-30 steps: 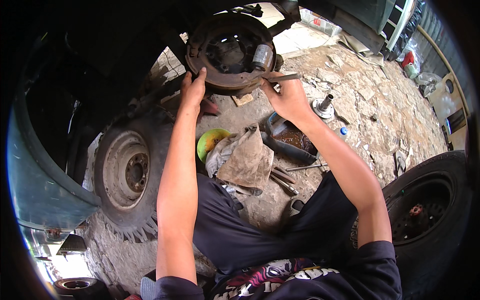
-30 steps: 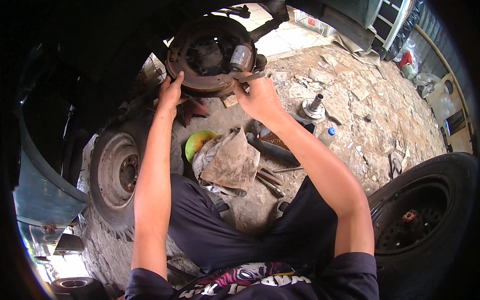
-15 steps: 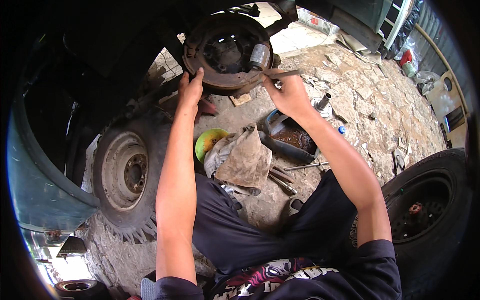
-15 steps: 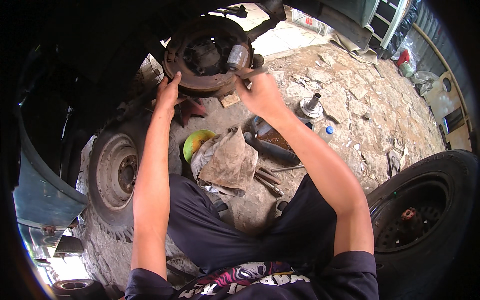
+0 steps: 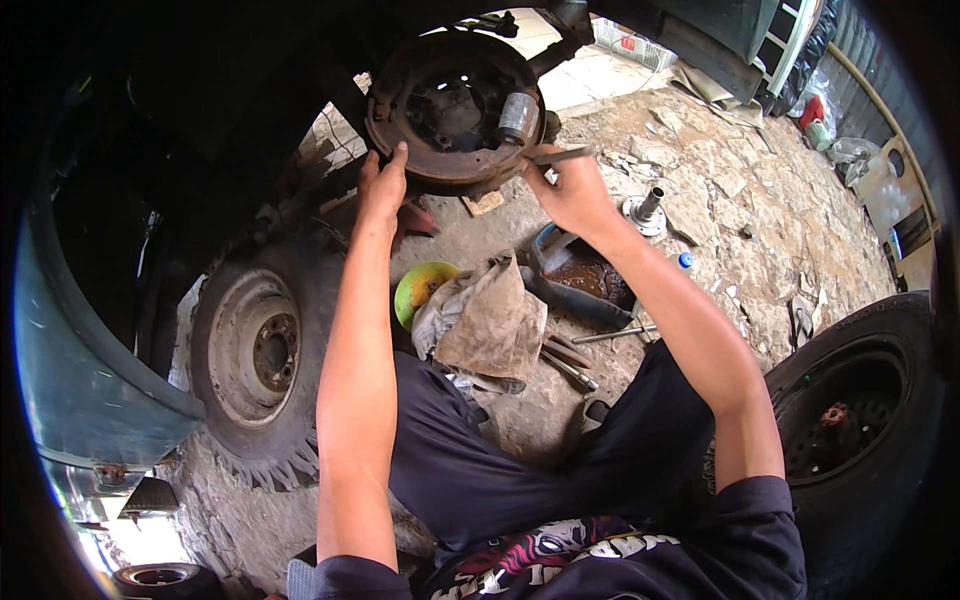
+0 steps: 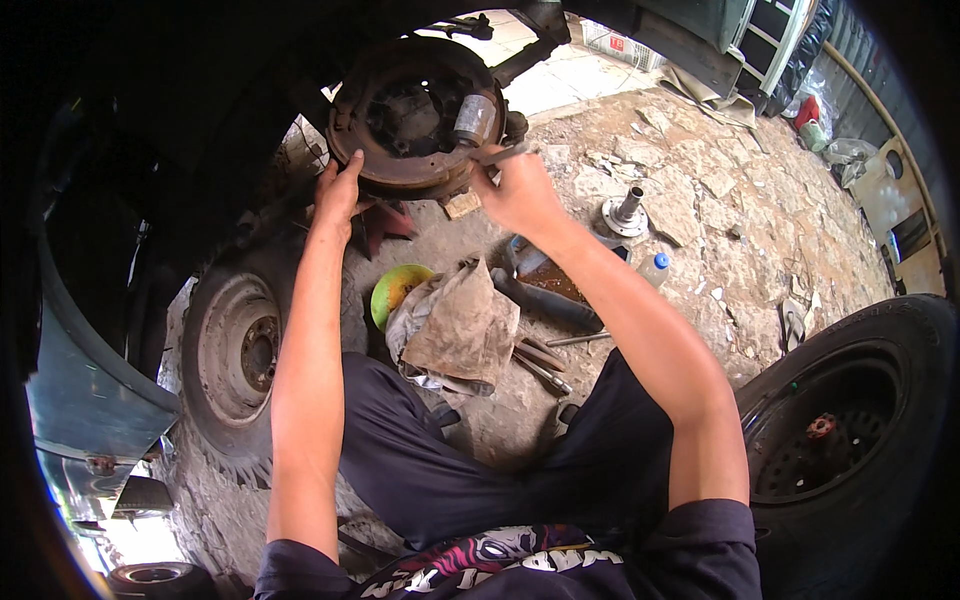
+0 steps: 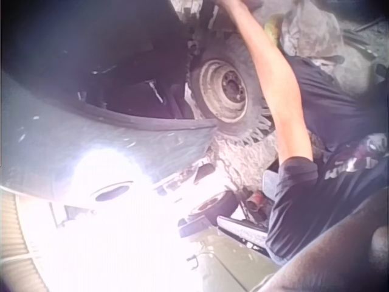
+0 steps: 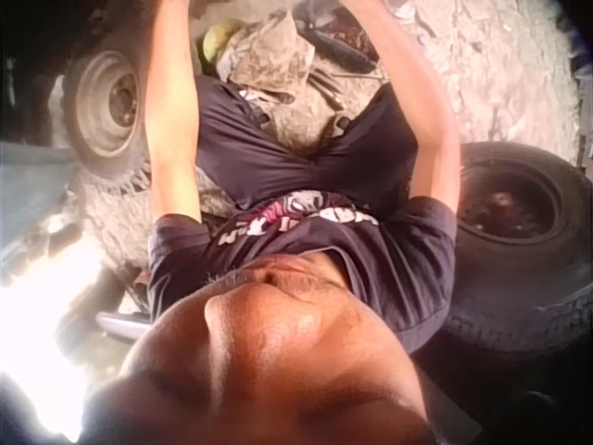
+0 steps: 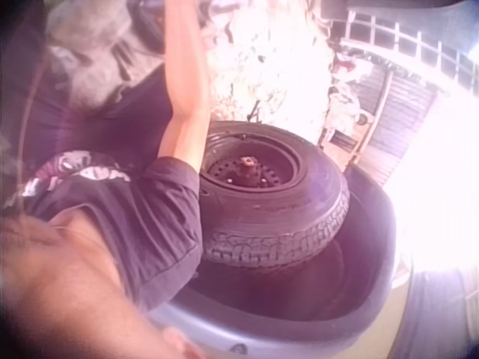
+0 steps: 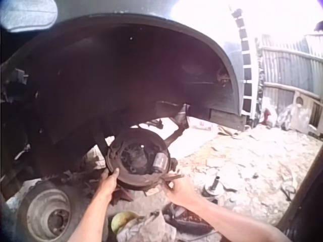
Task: The person uses a small brush to clean debris from a vehicle brake assembly and later wipes components with a cloth while sitting on the ground.
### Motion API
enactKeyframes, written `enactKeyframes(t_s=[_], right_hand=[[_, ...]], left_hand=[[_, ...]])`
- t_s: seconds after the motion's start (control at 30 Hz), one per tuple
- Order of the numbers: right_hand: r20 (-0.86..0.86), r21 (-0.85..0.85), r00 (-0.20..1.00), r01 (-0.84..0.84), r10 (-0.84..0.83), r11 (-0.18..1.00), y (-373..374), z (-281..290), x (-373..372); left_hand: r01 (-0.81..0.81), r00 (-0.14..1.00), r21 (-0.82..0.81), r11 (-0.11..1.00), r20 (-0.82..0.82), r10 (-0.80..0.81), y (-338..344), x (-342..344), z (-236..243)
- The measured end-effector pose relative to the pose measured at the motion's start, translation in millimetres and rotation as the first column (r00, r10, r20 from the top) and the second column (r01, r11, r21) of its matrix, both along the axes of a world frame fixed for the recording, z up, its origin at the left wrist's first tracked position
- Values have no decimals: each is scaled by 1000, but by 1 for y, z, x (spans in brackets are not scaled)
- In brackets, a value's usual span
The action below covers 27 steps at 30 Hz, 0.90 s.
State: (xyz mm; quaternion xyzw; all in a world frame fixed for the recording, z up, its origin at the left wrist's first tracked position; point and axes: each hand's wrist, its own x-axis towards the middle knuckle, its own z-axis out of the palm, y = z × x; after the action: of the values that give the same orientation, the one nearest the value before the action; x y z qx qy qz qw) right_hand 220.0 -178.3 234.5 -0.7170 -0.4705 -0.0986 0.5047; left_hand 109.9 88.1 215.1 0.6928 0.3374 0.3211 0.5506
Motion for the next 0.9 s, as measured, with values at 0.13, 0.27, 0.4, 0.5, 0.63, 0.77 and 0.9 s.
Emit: enactKeyframes(t_s=[0.13, 0.27, 0.4, 0.5, 0.63, 0.77, 0.9], right_hand=[[-6, 54, 989, 149, -149, 987, -14, 22, 15], [-39, 225, 978, 207, -204, 952, -25, 29, 46], [-54, 139, 945, 327, -323, 935, -32, 21, 65], [-173, 66, 920, 368, -353, 927, -31, 12, 67], [-47, 202, 978, 206, -201, 958, -23, -1, 63], [7, 144, 989, 147, -149, 979, -8, -16, 34], [321, -69, 920, 262, -227, 963, -3, -29, -2]], left_hand=[[23, 999, -15, 1000, 23, -23, -11, -3, 7], [11, 1000, 64, 998, -14, -10, -18, -7, 16], [-205, 960, 580, 788, -36, 276, -37, 0, 21], [-250, 960, 812, 527, 136, 246, -57, 4, 26], [-40, 999, 888, 458, 23, 42, -79, 14, 26], [-35, 993, 923, 384, -9, 114, -88, 16, 20], [7, 972, 936, 352, -89, 217, -86, 14, 16]])
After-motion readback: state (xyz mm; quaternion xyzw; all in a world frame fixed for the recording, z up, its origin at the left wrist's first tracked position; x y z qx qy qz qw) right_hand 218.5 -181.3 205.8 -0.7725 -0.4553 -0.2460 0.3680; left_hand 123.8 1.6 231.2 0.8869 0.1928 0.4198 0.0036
